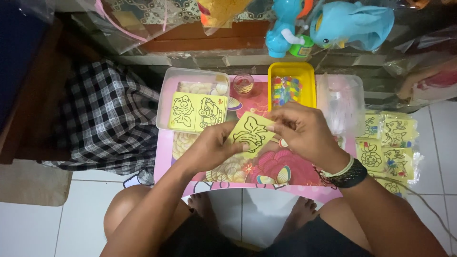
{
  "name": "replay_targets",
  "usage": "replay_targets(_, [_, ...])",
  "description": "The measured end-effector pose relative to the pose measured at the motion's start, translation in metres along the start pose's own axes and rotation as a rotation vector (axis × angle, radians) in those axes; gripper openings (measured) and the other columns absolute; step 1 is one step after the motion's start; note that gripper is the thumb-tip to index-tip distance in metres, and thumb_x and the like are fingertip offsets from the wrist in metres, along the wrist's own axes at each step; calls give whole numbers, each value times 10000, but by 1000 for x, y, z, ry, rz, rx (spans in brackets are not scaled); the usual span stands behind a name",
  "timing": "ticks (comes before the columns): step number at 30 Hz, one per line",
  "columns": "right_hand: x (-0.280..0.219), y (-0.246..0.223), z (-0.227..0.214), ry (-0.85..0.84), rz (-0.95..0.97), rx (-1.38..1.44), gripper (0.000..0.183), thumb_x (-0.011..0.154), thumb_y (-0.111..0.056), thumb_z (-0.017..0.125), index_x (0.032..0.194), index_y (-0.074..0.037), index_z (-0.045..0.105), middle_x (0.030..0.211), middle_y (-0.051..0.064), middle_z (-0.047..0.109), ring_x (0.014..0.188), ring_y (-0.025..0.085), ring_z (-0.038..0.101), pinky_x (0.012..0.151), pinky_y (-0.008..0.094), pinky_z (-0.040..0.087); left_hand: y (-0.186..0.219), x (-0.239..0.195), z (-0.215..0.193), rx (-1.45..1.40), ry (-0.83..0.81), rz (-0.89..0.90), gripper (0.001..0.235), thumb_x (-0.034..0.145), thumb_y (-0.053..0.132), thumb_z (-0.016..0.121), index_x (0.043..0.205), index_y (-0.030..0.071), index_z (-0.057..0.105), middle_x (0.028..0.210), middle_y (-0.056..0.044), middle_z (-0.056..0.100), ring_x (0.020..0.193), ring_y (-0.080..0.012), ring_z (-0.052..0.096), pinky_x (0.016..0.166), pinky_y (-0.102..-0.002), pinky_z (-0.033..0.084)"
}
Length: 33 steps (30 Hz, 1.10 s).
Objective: The person sits on the floor and packs small yellow paper cutouts with cartoon designs into clear plastic bags. They add colorful beads from a yellow tray into each bag, seal the bags, and place them on the floor.
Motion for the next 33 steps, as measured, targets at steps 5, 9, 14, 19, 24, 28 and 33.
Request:
replay_targets(5, [1, 17, 0, 136, 58, 56, 158, 813, 33, 807, 955, -20, 763, 690, 79, 678, 614, 126, 533, 579, 260, 419, 3, 0, -1, 35, 9, -151, 200, 798, 61, 772, 991, 47, 722, 691, -75, 768, 674, -157, 758, 711, -296, 601])
replay_targets(9, [1, -2, 0, 118, 8, 31, 113, 830, 67, 781, 906, -16, 791, 677, 107, 677, 589, 157, 547, 573, 290, 432, 7, -1, 4, -108, 67, -153, 189, 805, 27, 799, 943, -44, 691, 697, -144, 702, 672, -187, 700, 621, -329, 596])
replay_targets(14, [4, 3, 8, 44, -252, -77, 171, 874, 25, 745, 986, -87, 811, 860, 90, 746, 763, 281, 663, 736, 380, 499, 14, 0, 6, -80, 142, -53, 179, 808, 72, 816, 890, -30, 693, 653, -97, 669, 637, -153, 592, 583, -317, 534])
replay_targets(19, [6, -10, 16, 48, -462, -231, 175, 857, -193, 808, 1031, -177, 799, 1389, 150, 580, 1314, 423, 508, 1098, 493, 353, 2, 0, 4, -40, 255, 107, 309, 809, 24, 799, 1109, 89, 767, 905, -110, 808, 844, -174, 730, 786, -342, 580])
replay_targets(24, [3, -11, 16, 19, -528, -247, 68, 839, -159, 819, 902, -175, 799, 1473, 191, 510, 1423, 452, 402, 1139, 561, 297, -3, -2, 2, -4, 269, 225, 410, 815, -20, 760, 1178, 170, 763, 969, -25, 824, 953, -150, 763, 869, -290, 573])
replay_targets(28, [2, -5, 21, 101, -619, -300, 142, 826, -136, 851, 946, -185, 792, 1439, 198, 555, 1374, 454, 477, 1101, 569, 351, -9, -1, 1, 83, 265, 320, 448, 761, 4, 824, 1170, 175, 764, 989, 1, 826, 993, -190, 781, 878, -310, 596])
replay_targets(33, [3, -8, 27, 202, -652, -280, 145, 874, -66, 807, 994, -145, 789, 1316, 184, 642, 1237, 423, 602, 1044, 530, 436, -10, 0, 7, 72, 283, 289, 342, 815, 65, 811, 1137, 171, 772, 937, -47, 819, 958, -217, 779, 839, -339, 590])
Point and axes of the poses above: each hand's wrist, its own x-axis towards the middle knuckle, its own z-axis out of the palm, y = z × x, the point moved 1 cm from there along x, towards the middle knuckle
